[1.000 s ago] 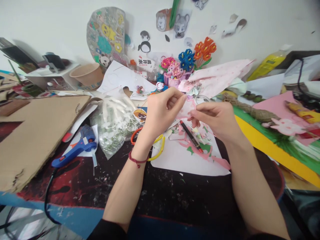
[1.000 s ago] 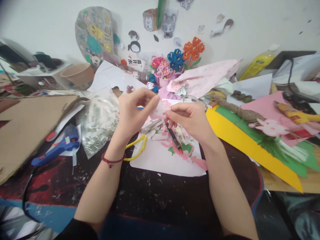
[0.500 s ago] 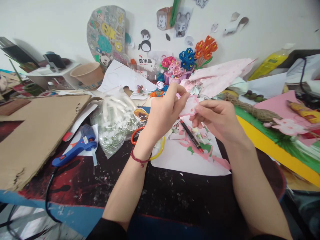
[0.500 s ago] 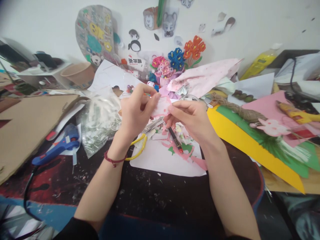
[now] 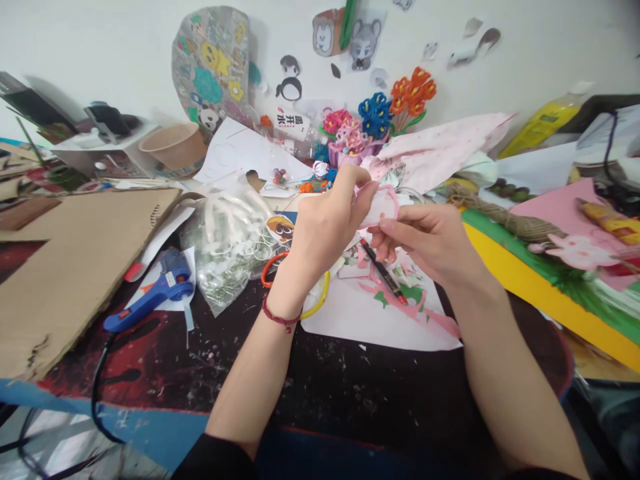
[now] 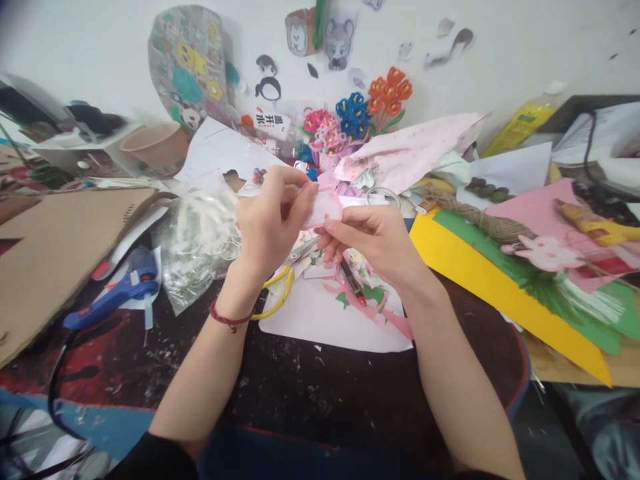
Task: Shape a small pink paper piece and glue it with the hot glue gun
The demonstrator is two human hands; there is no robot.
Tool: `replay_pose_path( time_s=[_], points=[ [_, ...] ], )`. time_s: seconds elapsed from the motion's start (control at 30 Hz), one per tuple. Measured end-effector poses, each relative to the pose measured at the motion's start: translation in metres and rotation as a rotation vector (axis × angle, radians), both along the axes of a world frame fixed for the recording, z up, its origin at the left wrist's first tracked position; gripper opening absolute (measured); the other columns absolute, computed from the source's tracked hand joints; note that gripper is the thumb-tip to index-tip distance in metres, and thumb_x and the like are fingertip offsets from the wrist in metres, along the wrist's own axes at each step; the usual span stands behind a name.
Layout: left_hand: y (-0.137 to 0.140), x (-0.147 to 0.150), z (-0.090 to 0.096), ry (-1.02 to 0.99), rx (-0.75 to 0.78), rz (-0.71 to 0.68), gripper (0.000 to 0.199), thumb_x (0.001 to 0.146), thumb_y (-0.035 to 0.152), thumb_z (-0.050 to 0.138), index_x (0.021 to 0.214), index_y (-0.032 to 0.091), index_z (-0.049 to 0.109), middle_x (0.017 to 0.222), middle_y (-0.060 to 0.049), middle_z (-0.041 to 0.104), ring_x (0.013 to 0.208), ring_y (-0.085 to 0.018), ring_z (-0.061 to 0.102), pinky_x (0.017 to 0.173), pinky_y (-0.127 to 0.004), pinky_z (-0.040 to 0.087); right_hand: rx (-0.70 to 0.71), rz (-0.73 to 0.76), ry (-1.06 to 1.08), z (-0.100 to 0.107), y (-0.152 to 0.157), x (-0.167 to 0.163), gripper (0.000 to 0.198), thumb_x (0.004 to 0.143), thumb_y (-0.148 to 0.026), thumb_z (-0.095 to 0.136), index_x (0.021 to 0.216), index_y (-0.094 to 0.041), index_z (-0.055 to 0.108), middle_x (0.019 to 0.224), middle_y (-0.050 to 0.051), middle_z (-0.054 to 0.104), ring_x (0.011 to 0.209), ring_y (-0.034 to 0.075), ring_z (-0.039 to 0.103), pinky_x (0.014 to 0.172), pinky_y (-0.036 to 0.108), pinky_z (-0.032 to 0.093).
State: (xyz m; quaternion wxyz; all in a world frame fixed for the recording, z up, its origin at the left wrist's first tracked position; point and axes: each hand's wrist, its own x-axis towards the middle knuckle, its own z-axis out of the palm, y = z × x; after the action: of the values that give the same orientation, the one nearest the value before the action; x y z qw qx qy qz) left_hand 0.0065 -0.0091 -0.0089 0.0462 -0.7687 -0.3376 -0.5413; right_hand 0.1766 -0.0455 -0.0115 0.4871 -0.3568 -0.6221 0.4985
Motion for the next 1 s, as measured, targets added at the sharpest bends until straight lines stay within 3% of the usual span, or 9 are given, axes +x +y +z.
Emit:
replay_pose_path(
  time_s=[0.23, 0.53, 1.0],
  points=[
    [-0.002, 0.000, 0.003, -0.044, -0.007, -0.061, 0.011, 0.099, 0.028, 0.049, 0.090, 0.023, 0.052, 0.057, 0.008, 0.054, 0.045, -0.007, 0.047, 0.049, -0.025, 0.032, -0.018, -0.021, 0.004, 0.002, -0.001, -0.003, 0.016, 0.084, -0.034, 0.072, 0.080, -0.019, 0.076, 0.066, 0.002, 0.071, 0.054, 0.013, 0.067, 0.049, 0.026, 0.054],
    [-0.001, 0.003, -0.001, 0.037, 0.082, 0.014, 0.010, 0.099, 0.028, 0.048, 0.091, 0.023, 0.052, 0.055, 0.009, 0.051, 0.043, -0.005, 0.046, 0.046, -0.023, 0.025, -0.013, -0.088, 0.009, -0.006, 0.000, -0.012, 0.015, 0.076, -0.036, 0.079, 0.075, -0.022, 0.075, 0.061, 0.000, 0.069, 0.050, 0.013, 0.064, 0.045, 0.026, 0.052],
    [-0.005, 0.003, 0.002, -0.004, -0.050, -0.056, 0.011, 0.099, 0.028, 0.049, 0.090, 0.022, 0.052, 0.061, 0.007, 0.054, 0.048, -0.007, 0.050, 0.050, -0.025, 0.032, -0.041, -0.067, 0.021, -0.002, -0.002, -0.011, 0.010, 0.078, -0.029, 0.078, 0.072, -0.021, 0.075, 0.061, 0.000, 0.070, 0.048, 0.012, 0.063, 0.043, 0.025, 0.051]
  ],
)
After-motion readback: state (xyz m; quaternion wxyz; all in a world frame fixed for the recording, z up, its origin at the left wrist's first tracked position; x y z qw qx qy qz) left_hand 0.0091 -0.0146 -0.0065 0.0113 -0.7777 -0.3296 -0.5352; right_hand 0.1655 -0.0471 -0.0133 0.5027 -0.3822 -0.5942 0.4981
